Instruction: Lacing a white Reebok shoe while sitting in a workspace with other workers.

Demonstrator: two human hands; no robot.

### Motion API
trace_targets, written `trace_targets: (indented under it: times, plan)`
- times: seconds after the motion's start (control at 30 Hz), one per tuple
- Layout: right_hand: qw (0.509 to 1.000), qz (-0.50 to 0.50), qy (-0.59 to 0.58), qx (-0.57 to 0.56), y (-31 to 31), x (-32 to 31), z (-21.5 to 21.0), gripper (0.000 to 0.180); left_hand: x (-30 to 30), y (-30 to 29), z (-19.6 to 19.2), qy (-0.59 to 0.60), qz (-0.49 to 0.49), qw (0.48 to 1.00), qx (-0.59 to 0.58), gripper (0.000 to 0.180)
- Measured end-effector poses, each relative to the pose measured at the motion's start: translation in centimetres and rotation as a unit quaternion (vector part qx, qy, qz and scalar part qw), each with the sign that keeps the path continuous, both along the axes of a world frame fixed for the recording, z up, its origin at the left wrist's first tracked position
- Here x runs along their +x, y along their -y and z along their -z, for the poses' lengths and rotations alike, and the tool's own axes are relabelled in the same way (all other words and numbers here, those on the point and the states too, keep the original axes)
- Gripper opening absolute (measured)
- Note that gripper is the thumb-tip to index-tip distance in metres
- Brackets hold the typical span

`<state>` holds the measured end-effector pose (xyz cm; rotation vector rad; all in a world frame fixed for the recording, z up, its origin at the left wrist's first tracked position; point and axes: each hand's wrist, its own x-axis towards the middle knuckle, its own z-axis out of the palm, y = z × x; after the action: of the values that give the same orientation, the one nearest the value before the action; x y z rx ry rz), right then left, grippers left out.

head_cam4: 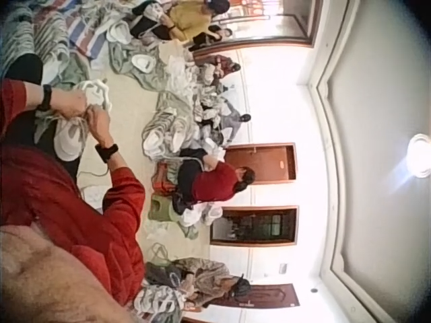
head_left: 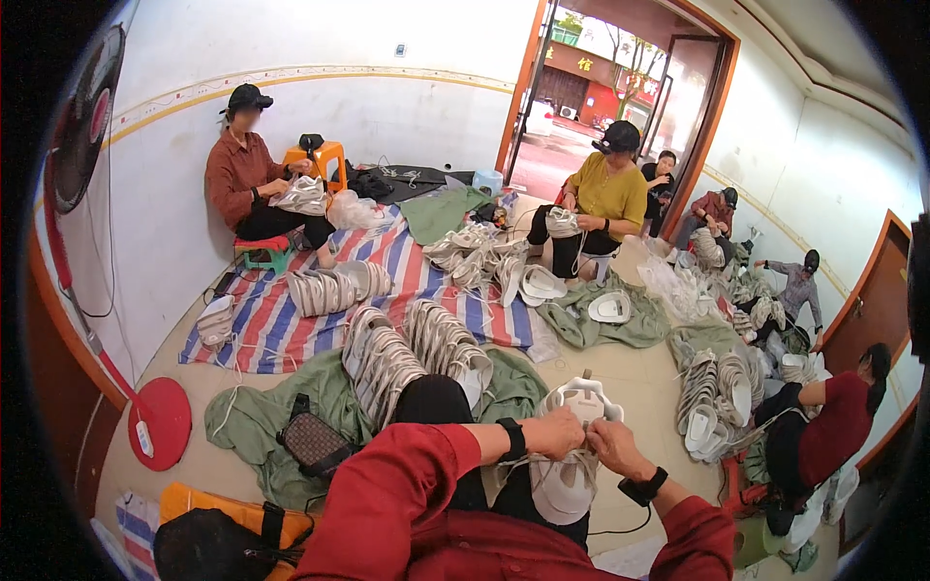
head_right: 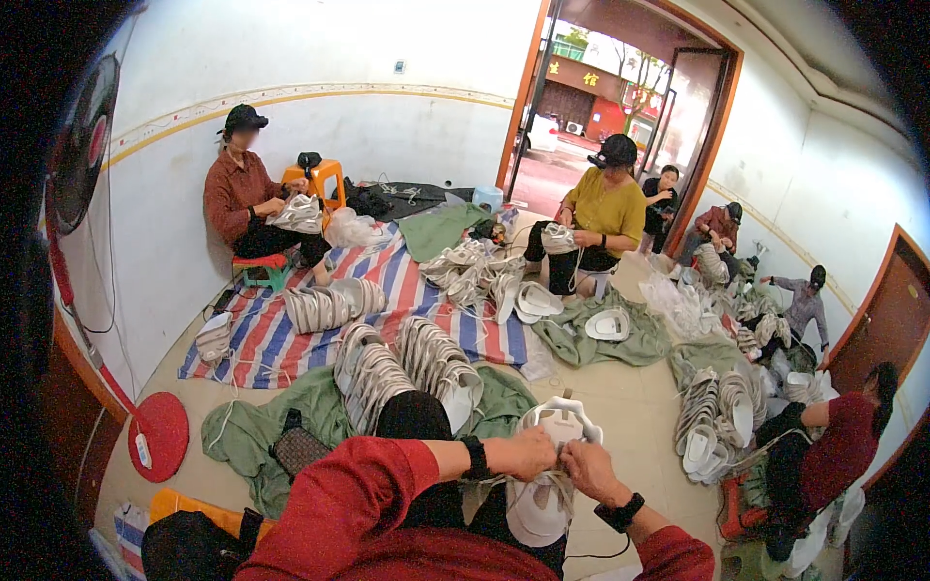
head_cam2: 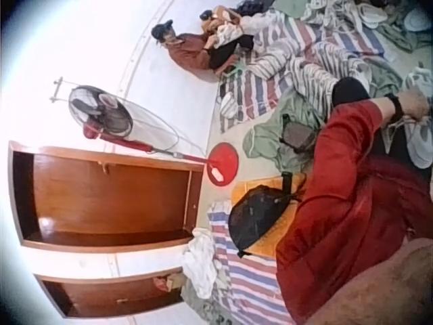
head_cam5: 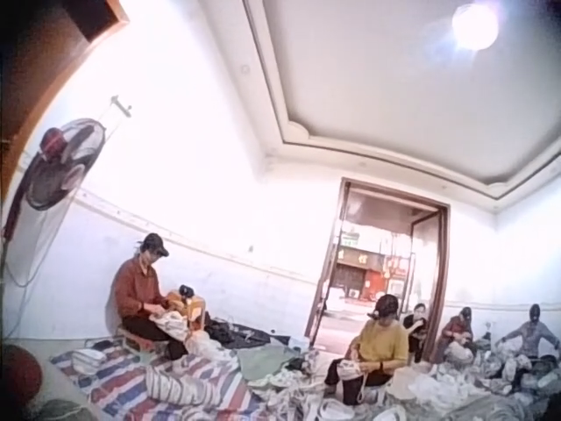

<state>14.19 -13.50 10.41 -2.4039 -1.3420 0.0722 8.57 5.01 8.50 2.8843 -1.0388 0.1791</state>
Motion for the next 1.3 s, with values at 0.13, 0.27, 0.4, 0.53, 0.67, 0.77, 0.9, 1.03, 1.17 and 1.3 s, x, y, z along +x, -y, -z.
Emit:
trace_targets:
  times: [0.13, 0.27, 0.4, 0.53, 0.67, 0.77, 0.9, 1.03, 1.17, 1.3]
  plan:
    - [0.998, 0.002, -0.024, 0.064, 0.5, -0.9, 1.1, 0.013, 0.5, 0.8, -1.0, -0.073, -0.061, 0.995, 0.024, 0.011]
    - [0.994, -0.014, 0.004, 0.107, 0.3, -1.7, 1.5, 0.013, 0.5, 1.5, -0.2, -0.047, -0.112, 0.990, -0.069, 0.014]
    - [0.992, -0.029, 0.054, 0.108, 0.9, -1.6, 2.0, 0.013, 0.3, 1.9, 0.3, 0.023, -0.083, 0.994, -0.073, 0.012]
    - [0.986, -0.050, 0.050, 0.149, 0.7, -1.9, 2.0, 0.013, 0.5, 1.9, -0.1, -0.030, -0.121, 0.992, -0.035, 0.014]
    - [0.986, -0.039, 0.049, 0.153, 0.4, -1.7, 2.6, 0.012, 0.7, 1.6, 0.6, -0.028, -0.133, 0.989, -0.058, 0.016]
    - [0.984, -0.027, 0.042, 0.172, 0.7, -1.7, 2.4, 0.009, -0.9, 2.1, -1.2, -0.062, -0.154, 0.977, -0.133, 0.016]
    - [0.976, -0.012, 0.026, 0.215, 0.3, -1.7, 2.7, 0.009, -0.5, 1.8, 0.5, -0.084, -0.186, 0.967, -0.153, 0.017]
    - [0.958, 0.033, -0.154, 0.239, 0.4, -1.2, 2.9, 0.014, -1.1, 1.9, 1.4, -0.086, -0.177, 0.935, -0.294, 0.019]
    - [0.960, 0.040, -0.169, 0.218, 0.6, -0.9, 2.9, 0.014, -2.0, 1.7, 1.7, -0.021, -0.119, 0.942, -0.313, 0.015]
    - [0.973, 0.008, -0.135, 0.186, -0.3, -1.2, 2.0, 0.015, -4.8, 3.1, 1.9, 0.077, -0.021, 0.965, -0.251, 0.018]
